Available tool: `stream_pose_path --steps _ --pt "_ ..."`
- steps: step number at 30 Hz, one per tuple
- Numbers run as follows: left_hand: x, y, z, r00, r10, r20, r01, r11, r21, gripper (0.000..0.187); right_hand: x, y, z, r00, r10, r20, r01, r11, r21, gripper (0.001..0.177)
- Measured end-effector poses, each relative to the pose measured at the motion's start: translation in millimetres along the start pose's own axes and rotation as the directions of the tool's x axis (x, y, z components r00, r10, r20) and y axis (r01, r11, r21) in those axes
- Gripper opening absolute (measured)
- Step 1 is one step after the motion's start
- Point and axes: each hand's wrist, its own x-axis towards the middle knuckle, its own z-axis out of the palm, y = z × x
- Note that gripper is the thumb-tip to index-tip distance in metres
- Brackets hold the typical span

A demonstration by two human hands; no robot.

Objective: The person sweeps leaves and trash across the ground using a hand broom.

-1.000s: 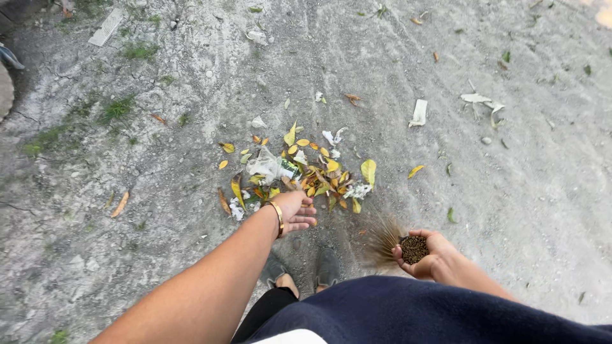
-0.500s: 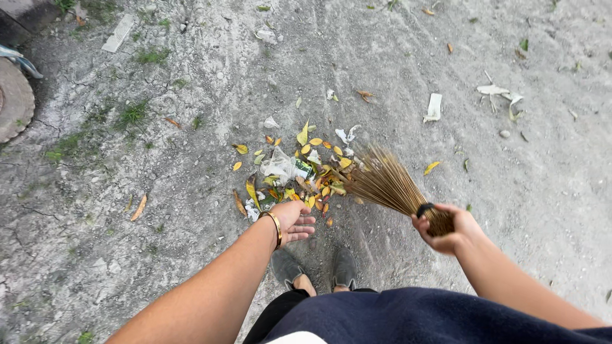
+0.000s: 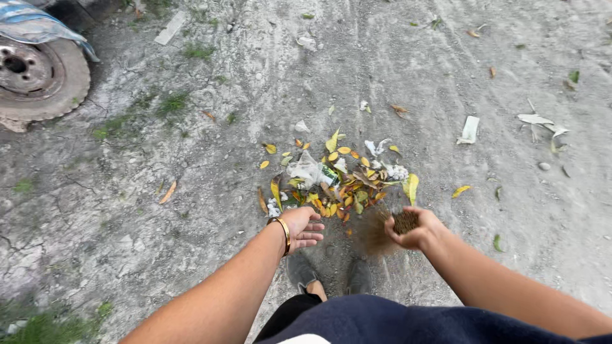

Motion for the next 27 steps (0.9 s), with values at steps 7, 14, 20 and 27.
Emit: stream_pose_path --steps 7,14,20,27 --pt "7 -7 -29 1.000 0.001 -0.004 -0.001 0.998 -0.065 0.031 -4 -39 7 0.951 0.077 0.300 -0.172 0.936 0.307 0.054" --pt "30 0 -8 0.997 0.034 0.064 -0.029 0.996 -0.084 0.031 -18 -70 -79 0.958 -0.107 0.266 0.118 0.993 -0.025 0.056" --pt "13 15 14 0.999 0.031 0.024 -0.029 0.995 -0.097 0.028 1 -94 -69 0.985 -0.174 0.024 0.175 0.978 -0.116 0.047" --pt "25 11 30 0.997 0.031 -0.068 -0.045 0.975 -0.218 0.026 22 -138 -2 0.973 0.029 0.227 -0.005 0.995 -0.104 0.049"
